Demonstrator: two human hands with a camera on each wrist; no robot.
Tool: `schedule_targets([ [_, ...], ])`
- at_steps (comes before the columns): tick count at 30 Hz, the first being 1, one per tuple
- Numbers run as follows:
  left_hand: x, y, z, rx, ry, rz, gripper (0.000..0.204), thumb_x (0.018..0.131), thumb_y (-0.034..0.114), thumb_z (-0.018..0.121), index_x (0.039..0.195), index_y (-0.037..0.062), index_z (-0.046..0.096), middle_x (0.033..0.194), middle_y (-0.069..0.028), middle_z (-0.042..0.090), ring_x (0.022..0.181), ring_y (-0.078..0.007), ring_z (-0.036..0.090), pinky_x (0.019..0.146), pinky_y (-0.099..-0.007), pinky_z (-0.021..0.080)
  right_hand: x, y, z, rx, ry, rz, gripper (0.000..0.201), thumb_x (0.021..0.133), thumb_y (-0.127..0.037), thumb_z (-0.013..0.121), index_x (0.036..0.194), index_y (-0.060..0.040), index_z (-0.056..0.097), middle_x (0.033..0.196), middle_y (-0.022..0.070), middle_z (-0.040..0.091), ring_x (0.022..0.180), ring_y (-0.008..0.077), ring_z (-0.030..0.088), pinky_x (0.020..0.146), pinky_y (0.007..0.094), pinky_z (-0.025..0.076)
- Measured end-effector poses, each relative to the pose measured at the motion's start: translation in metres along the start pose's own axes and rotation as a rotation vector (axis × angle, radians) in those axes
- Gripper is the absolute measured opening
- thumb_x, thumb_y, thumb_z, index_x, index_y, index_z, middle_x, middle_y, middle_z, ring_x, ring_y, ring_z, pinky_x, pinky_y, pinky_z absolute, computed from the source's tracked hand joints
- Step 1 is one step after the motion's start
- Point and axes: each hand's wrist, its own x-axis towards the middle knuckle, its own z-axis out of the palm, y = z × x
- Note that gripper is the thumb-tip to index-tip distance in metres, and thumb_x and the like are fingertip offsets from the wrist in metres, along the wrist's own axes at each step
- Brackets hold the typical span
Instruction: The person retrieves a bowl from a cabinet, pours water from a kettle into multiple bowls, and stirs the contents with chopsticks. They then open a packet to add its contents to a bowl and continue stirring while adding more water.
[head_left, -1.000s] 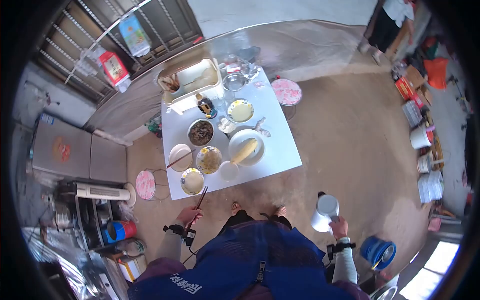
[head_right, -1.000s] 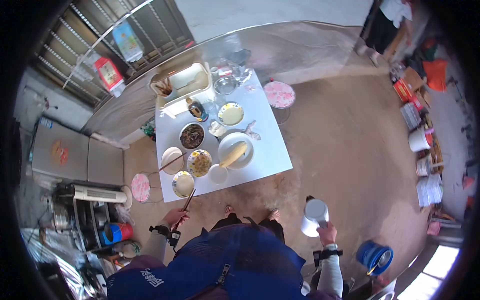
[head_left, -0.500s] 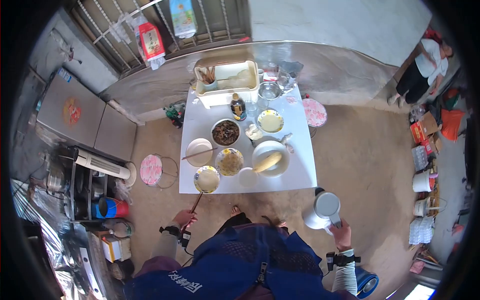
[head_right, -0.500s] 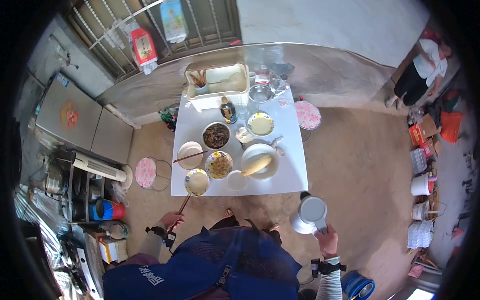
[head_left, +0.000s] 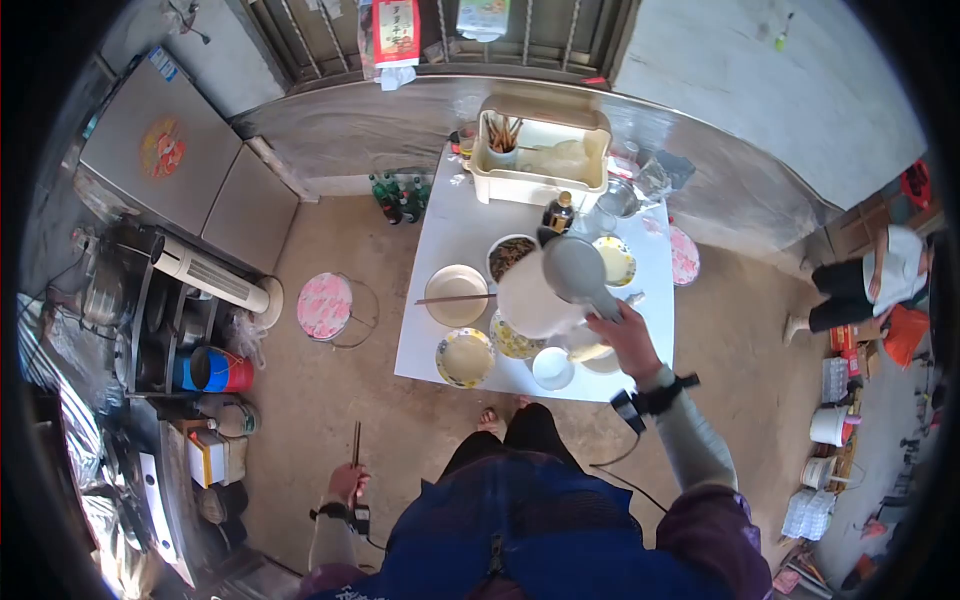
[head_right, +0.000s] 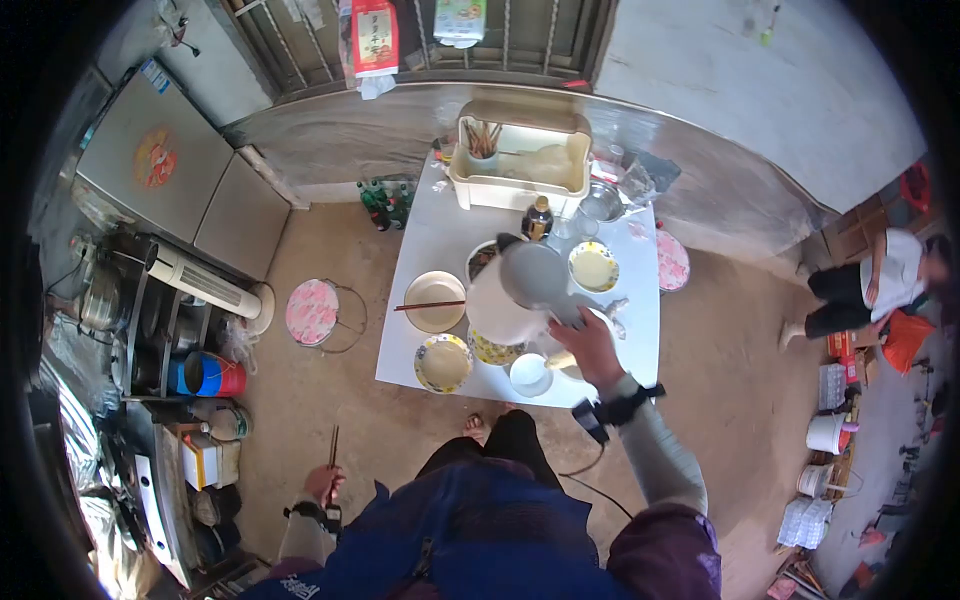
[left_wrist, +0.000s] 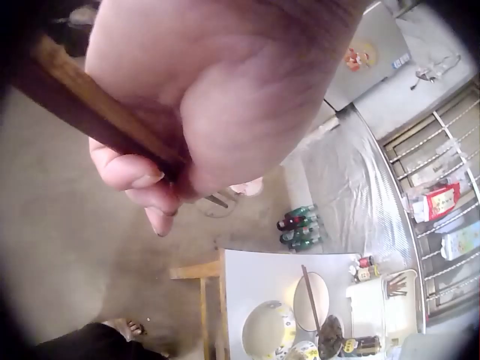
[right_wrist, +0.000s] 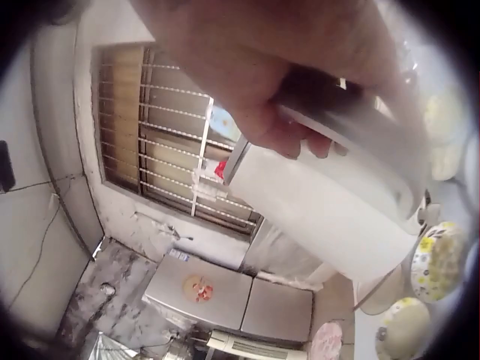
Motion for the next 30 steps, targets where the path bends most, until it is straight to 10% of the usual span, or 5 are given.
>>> schedule_targets([
  [9, -0.084, -0.072, 0.013, -0.136, 0.126, -0.202, 0.019, 0.094, 0.019, 0.048, 0.105, 0.0060, 0.056, 0.069, -0.0040, 0.056, 0.051, -0.0102, 0.047, 0.040, -0.0240, 0.037, 0.223, 0.057, 0.123, -0.110, -0.006, 0.005, 0.030, 0.074, -0.023, 0.069, 0.096, -0.0034, 0.062, 0.071, -0.0003, 0.058, 0.064, 0.0103, 0.054, 0.054, 0.0272, 0.043],
  [16, -0.106, -0.082, 0.048, -0.204, 0.217, -0.355, 0.019, 0.094, 0.019, 0.048, 0.103, 0.0046, 0.057, 0.072, -0.0057, 0.057, 0.053, -0.0123, 0.049, 0.042, -0.0254, 0.039, 0.338, 0.102, 0.171, -0.347, 0.129, -0.162, 0.032, 0.068, -0.025, 0.064, 0.090, -0.0013, 0.061, 0.081, 0.0197, 0.065, 0.080, 0.0356, 0.063, 0.071, 0.0415, 0.048],
  [30, -0.105, -0.046, 0.080, -0.163, 0.210, -0.434, 0.021, 0.095, 0.020, 0.050, 0.099, 0.0018, 0.059, 0.077, -0.0092, 0.060, 0.057, -0.0167, 0.053, 0.047, -0.0281, 0.043, 0.412, 0.160, 0.174, -0.376, 0.188, -0.123, 0.037, 0.066, -0.025, 0.064, 0.095, -0.0021, 0.060, 0.084, 0.0225, 0.064, 0.085, 0.0401, 0.062, 0.075, 0.0446, 0.048],
])
